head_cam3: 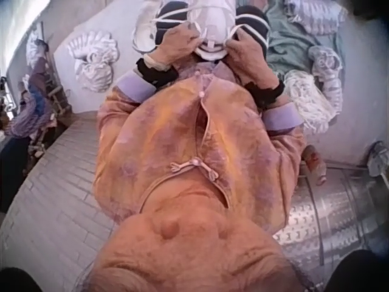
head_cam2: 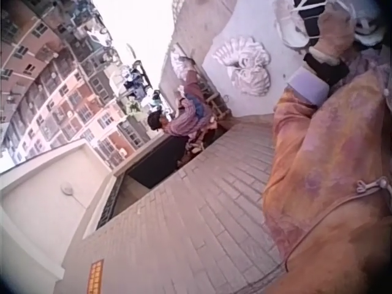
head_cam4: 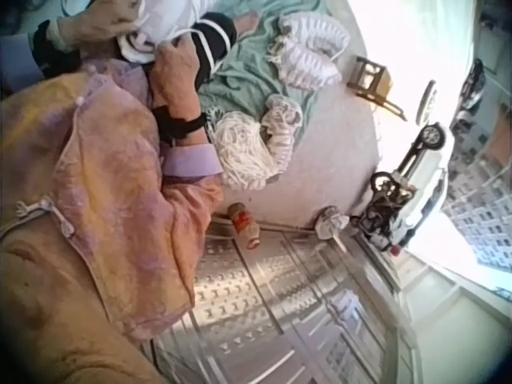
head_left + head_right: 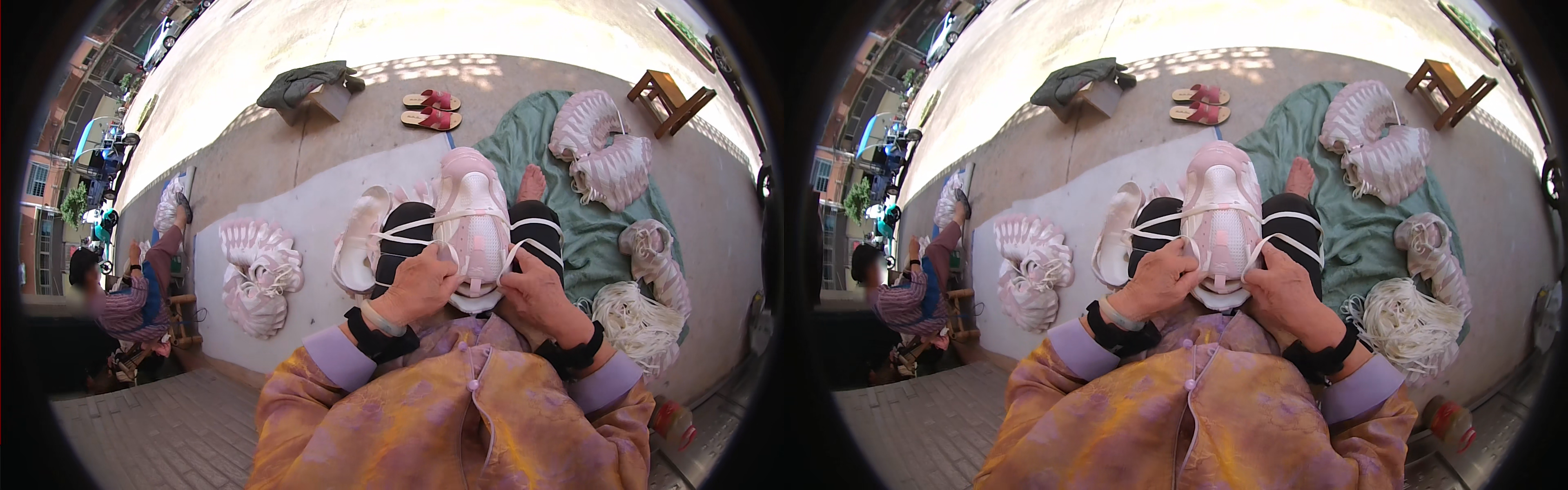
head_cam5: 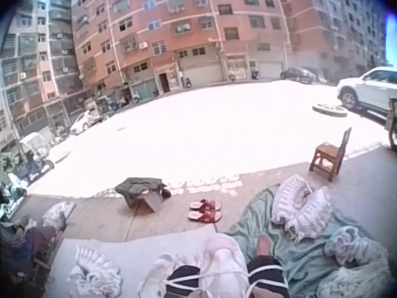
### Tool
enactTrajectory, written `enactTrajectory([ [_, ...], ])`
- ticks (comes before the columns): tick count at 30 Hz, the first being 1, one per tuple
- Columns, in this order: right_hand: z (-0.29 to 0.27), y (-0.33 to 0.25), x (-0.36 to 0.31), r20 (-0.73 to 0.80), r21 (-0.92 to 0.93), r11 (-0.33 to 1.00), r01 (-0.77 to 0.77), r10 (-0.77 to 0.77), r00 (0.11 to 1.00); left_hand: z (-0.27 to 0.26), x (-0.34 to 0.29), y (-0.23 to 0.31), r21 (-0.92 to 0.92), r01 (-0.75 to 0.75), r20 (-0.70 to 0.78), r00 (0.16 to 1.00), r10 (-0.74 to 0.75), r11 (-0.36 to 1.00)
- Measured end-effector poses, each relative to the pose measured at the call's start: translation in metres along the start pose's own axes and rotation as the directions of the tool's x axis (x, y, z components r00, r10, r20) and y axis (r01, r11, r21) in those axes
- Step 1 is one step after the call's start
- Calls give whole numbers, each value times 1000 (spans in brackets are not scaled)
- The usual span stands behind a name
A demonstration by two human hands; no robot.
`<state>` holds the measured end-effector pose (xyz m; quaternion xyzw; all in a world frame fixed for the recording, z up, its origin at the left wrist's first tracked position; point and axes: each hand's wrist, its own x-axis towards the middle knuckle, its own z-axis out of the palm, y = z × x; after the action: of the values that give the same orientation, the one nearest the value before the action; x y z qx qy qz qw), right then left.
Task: Insert and tie laces on a new shoe.
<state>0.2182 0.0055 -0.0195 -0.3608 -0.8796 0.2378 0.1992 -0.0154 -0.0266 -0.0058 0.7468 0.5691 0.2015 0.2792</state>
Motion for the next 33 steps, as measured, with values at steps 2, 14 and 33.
enactTrajectory([
  [2, -11, 3, -4, 9, 316, 931, -184, 191, 982, -10, 6, -4, -74, 8, -14, 1000, -9, 997],
  [14, -8, 19, 37, 472, 862, -211, -460, 667, 577, -4, 43, -21, -254, 111, -150, 977, -152, 961],
  [33, 5, 54, 66, 197, 962, 25, -272, 624, 756, -8, 75, 14, -14, -251, -260, 936, 239, 968],
])
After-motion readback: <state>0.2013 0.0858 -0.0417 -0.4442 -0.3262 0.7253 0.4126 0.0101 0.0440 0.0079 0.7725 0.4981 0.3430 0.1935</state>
